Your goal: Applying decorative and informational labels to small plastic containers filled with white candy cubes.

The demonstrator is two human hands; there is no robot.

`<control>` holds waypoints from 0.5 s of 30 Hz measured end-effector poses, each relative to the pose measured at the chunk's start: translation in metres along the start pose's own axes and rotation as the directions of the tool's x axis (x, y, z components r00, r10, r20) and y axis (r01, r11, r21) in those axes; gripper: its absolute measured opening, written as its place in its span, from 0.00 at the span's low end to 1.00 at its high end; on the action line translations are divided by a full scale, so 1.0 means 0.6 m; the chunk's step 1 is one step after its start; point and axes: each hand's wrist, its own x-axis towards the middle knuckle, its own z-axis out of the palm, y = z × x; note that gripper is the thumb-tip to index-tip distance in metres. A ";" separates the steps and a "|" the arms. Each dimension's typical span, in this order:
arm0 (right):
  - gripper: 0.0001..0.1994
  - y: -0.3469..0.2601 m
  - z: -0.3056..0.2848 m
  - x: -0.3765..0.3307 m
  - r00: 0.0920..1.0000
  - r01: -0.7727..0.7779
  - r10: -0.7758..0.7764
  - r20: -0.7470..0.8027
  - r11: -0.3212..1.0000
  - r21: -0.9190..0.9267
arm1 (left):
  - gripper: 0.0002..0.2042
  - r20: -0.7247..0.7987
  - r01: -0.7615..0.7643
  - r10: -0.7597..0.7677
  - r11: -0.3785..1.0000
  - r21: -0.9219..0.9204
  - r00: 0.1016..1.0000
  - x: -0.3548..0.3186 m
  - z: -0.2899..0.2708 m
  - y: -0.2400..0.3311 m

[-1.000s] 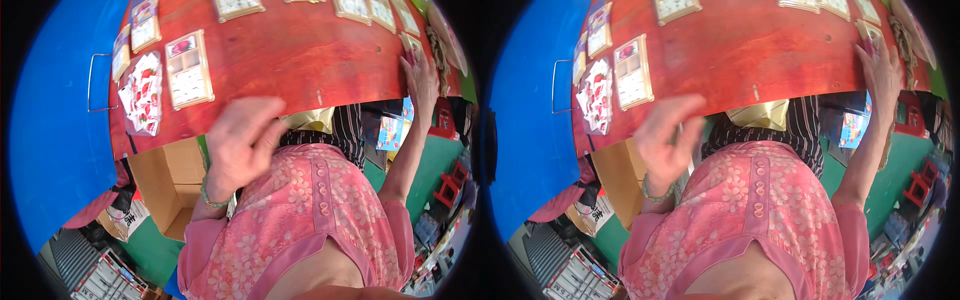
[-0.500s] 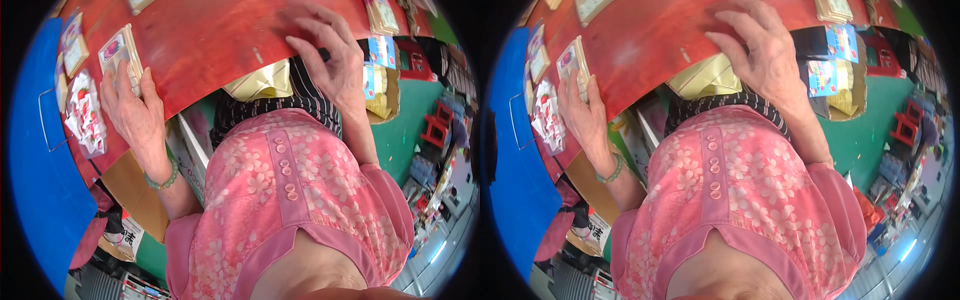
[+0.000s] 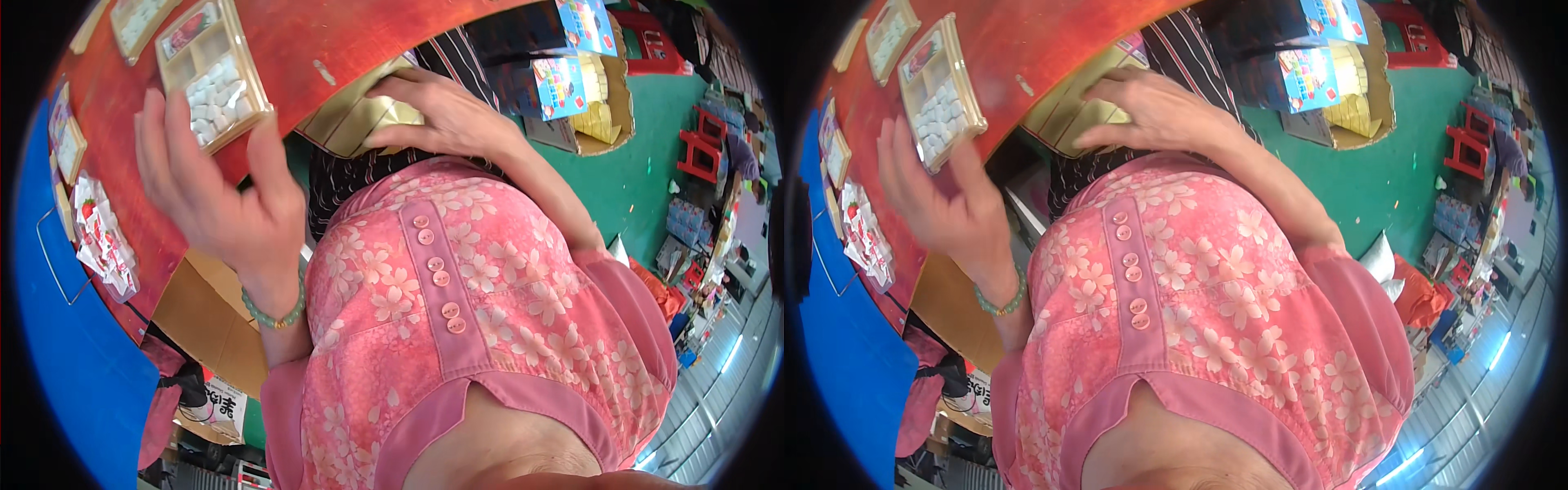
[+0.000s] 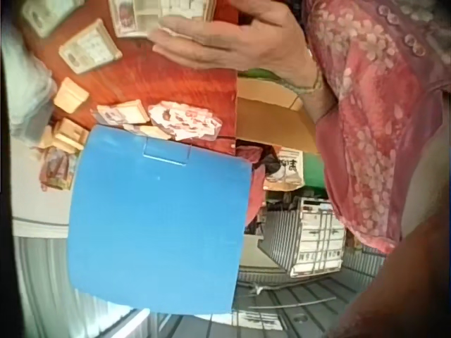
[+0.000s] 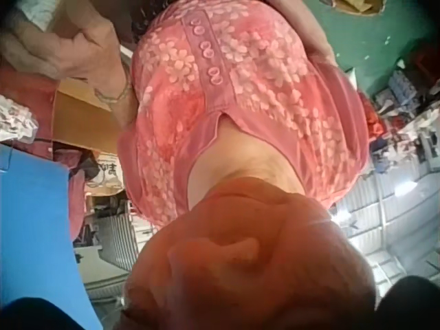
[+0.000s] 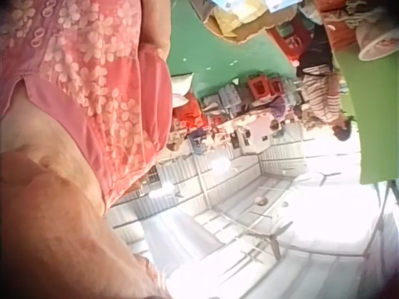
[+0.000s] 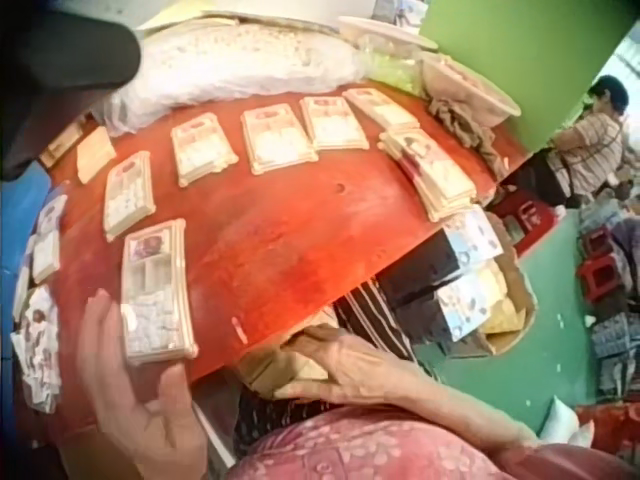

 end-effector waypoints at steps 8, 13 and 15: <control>0.25 0.076 0.089 0.025 0.990 0.040 0.020 0.141 0.913 -0.405 | 0.17 0.751 0.878 -0.503 0.432 -0.209 0.426 -0.156 0.011 0.005; 0.24 0.086 0.097 -0.001 0.995 0.068 -0.039 0.091 0.934 -0.351 | 0.24 0.830 0.921 -0.551 -0.362 -0.143 -0.087 -0.247 0.128 -0.108; 0.23 0.085 0.091 -0.012 0.996 0.065 -0.040 0.080 0.942 -0.329 | 0.24 0.889 0.792 -0.458 -0.543 -0.278 -0.003 -0.243 0.156 -0.119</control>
